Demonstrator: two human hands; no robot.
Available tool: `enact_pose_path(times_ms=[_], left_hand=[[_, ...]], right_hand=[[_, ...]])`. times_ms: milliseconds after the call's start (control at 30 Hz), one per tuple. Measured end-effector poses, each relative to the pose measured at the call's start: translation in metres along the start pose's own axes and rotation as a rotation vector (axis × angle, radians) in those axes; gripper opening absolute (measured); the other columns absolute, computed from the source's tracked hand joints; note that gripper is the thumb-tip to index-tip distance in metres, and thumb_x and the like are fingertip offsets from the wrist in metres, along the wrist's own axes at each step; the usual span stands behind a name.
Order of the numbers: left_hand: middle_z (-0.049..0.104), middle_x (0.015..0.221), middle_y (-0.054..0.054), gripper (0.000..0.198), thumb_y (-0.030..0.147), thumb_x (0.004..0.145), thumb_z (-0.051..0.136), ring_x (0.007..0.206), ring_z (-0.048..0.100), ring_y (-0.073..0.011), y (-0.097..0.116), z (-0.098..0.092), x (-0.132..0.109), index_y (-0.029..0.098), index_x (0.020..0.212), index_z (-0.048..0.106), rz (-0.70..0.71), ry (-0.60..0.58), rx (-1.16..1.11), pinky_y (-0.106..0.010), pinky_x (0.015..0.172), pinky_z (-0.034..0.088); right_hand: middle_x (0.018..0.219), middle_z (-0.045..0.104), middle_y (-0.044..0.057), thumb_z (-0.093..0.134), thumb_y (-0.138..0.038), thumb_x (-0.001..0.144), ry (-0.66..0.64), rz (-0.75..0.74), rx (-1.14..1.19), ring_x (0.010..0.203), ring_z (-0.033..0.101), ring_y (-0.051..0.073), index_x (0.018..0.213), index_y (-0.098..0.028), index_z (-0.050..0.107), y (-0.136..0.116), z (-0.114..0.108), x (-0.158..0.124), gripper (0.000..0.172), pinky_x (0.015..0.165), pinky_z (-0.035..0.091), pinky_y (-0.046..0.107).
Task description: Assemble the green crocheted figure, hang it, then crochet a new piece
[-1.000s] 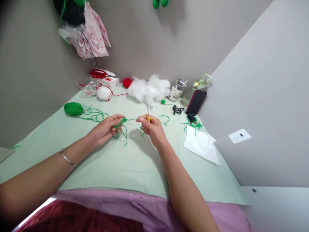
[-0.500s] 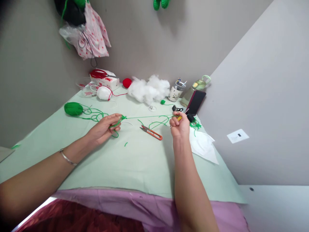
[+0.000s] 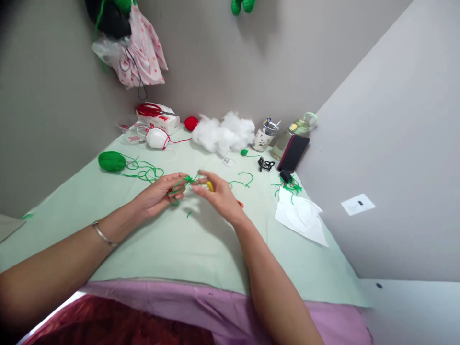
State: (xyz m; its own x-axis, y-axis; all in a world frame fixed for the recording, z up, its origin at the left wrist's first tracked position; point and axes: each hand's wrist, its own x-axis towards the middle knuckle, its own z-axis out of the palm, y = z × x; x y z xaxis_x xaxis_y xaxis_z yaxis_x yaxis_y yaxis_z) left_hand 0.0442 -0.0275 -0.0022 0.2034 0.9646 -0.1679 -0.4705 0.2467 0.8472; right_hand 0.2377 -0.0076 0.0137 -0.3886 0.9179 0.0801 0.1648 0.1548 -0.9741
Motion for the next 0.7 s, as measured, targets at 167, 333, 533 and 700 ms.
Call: enact_pose_path(times_ms=[167,333,533,700], left_hand=[[0.041,0.058,0.008,0.025,0.028,0.069,0.085,0.045,0.034,-0.0041,0.001,-0.001,0.001,0.015,0.079,0.066,0.021,0.024,0.009,-0.015,0.042,0.031],[0.037,0.061,0.009,0.026,0.024,0.068,0.087,0.045,0.026,-0.0016,0.005,-0.001,0.002,0.013,0.076,0.065,0.062,0.041,0.004,-0.014,0.045,0.035],[0.036,0.06,0.009,0.019,0.019,0.072,0.083,0.045,0.027,-0.0026,0.004,-0.002,0.002,0.013,0.078,0.066,0.072,0.042,0.0,-0.016,0.047,0.036],[0.031,0.05,0.011,0.005,0.016,0.078,0.072,0.043,0.029,-0.0055,0.006,-0.008,0.005,0.013,0.081,0.069,0.14,0.124,-0.015,-0.017,0.05,0.041]], right_hand=[[0.047,0.034,-0.01,0.076,-0.047,0.08,0.047,0.031,0.183,0.045,0.023,0.006,0.082,-0.017,0.07,0.0,-0.011,-0.001,0.031,0.044,0.016,0.024],[0.048,0.033,-0.012,0.077,-0.05,0.076,0.28,-0.01,0.282,0.043,0.015,0.006,0.082,-0.021,0.061,0.002,-0.046,0.008,0.034,0.042,0.011,0.024],[0.049,0.04,-0.009,0.082,-0.046,0.071,0.327,0.014,0.288,0.042,0.018,0.005,0.081,-0.018,0.065,0.001,-0.057,0.008,0.034,0.04,0.01,0.024],[0.048,0.033,-0.011,0.081,-0.046,0.073,0.302,0.014,0.314,0.044,0.017,0.006,0.084,-0.018,0.067,-0.002,-0.054,0.006,0.033,0.041,0.012,0.023]])
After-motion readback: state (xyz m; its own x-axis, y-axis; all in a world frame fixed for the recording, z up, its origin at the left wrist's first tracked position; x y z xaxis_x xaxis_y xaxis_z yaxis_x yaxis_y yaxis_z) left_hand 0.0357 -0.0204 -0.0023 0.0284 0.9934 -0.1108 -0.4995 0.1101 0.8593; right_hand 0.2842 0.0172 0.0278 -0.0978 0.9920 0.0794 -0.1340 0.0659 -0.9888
